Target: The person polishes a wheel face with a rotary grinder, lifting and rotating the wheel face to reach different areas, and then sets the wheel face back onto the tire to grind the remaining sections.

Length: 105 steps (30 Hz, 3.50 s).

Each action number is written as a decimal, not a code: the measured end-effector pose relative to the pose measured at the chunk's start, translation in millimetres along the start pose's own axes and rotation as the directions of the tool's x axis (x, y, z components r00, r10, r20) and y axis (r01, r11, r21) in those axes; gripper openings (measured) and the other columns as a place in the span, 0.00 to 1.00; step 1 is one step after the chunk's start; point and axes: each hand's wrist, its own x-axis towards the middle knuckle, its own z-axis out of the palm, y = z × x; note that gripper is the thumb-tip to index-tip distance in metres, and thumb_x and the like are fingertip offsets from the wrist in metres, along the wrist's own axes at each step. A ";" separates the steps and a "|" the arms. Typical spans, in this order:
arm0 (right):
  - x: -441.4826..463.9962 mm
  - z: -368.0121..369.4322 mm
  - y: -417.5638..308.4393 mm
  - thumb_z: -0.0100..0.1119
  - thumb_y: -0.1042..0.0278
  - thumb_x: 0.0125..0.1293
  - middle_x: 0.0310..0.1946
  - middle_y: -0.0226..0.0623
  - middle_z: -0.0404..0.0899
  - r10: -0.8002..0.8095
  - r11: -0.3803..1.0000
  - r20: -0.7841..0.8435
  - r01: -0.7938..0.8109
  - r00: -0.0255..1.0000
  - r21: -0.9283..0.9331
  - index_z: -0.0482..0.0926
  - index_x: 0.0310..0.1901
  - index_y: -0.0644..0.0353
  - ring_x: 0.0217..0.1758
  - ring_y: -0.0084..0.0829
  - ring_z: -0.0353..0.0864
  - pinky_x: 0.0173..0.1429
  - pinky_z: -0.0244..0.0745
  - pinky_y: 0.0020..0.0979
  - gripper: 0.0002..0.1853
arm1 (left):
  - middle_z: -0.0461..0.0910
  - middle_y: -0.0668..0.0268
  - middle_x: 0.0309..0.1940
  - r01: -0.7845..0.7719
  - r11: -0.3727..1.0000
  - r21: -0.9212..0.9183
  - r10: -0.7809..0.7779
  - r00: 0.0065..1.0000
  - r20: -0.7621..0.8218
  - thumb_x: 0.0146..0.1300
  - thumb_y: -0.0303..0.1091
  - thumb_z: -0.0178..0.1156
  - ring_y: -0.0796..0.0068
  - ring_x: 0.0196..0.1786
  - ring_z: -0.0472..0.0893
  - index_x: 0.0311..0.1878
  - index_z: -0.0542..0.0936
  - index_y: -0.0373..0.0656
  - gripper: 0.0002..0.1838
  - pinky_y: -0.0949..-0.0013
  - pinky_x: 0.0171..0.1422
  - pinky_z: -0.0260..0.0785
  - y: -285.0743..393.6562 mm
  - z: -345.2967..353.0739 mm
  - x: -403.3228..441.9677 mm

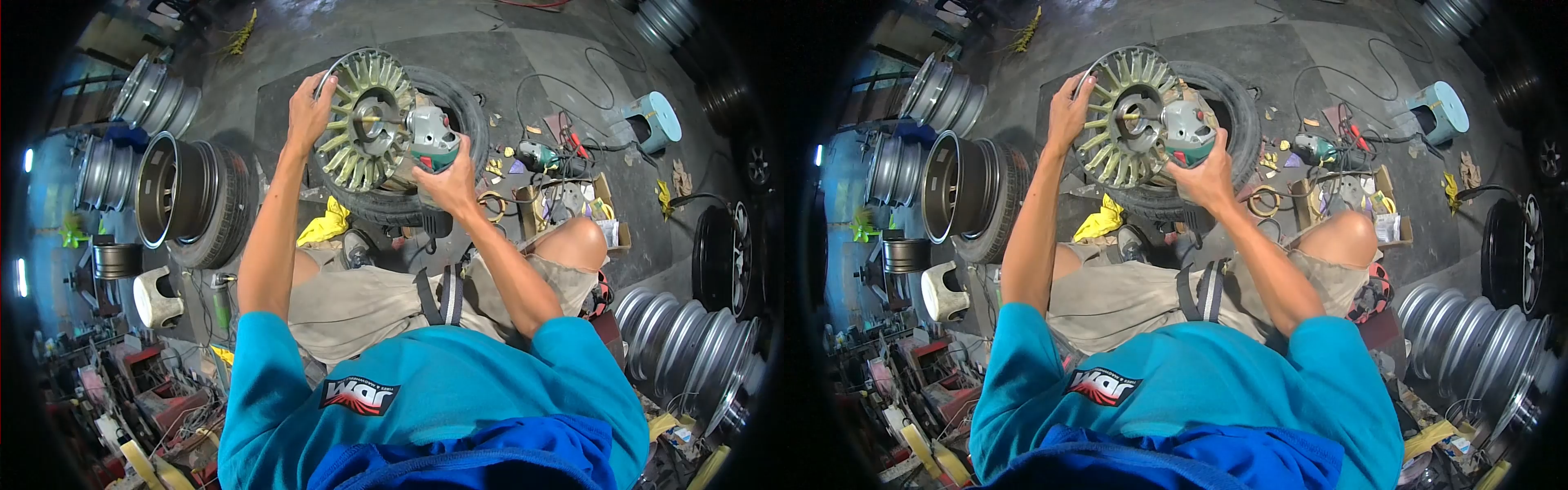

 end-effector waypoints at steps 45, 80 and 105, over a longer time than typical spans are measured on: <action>35.4 12.8 36.4 0.82 0.55 0.47 0.50 0.64 0.82 0.103 0.988 -0.199 -0.123 0.975 -0.092 0.61 0.64 0.73 0.54 0.57 0.85 0.60 0.79 0.48 0.51 | 0.85 0.54 0.45 -0.079 0.997 0.001 0.079 0.997 -0.007 0.75 0.41 0.62 0.60 0.48 0.85 0.57 0.84 0.34 0.19 0.63 0.56 0.74 6.0 1.2 -3.5; 42.3 -3.5 48.3 0.82 0.58 0.46 0.52 0.60 0.82 0.050 0.983 -0.203 -0.085 0.978 -0.165 0.64 0.64 0.70 0.55 0.53 0.85 0.61 0.78 0.46 0.48 | 0.87 0.55 0.48 -0.088 0.994 0.064 0.087 0.996 0.006 0.75 0.43 0.62 0.64 0.52 0.85 0.58 0.84 0.35 0.20 0.66 0.60 0.73 9.6 6.3 1.7; 11.0 -11.6 102.4 0.82 0.56 0.45 0.49 0.61 0.83 0.059 0.987 -0.073 -0.069 0.996 -0.143 0.64 0.64 0.74 0.54 0.53 0.86 0.60 0.79 0.47 0.50 | 0.87 0.53 0.50 -0.095 0.990 0.101 0.096 0.995 -0.008 0.75 0.44 0.62 0.58 0.54 0.86 0.58 0.84 0.35 0.21 0.63 0.61 0.74 2.1 6.4 11.8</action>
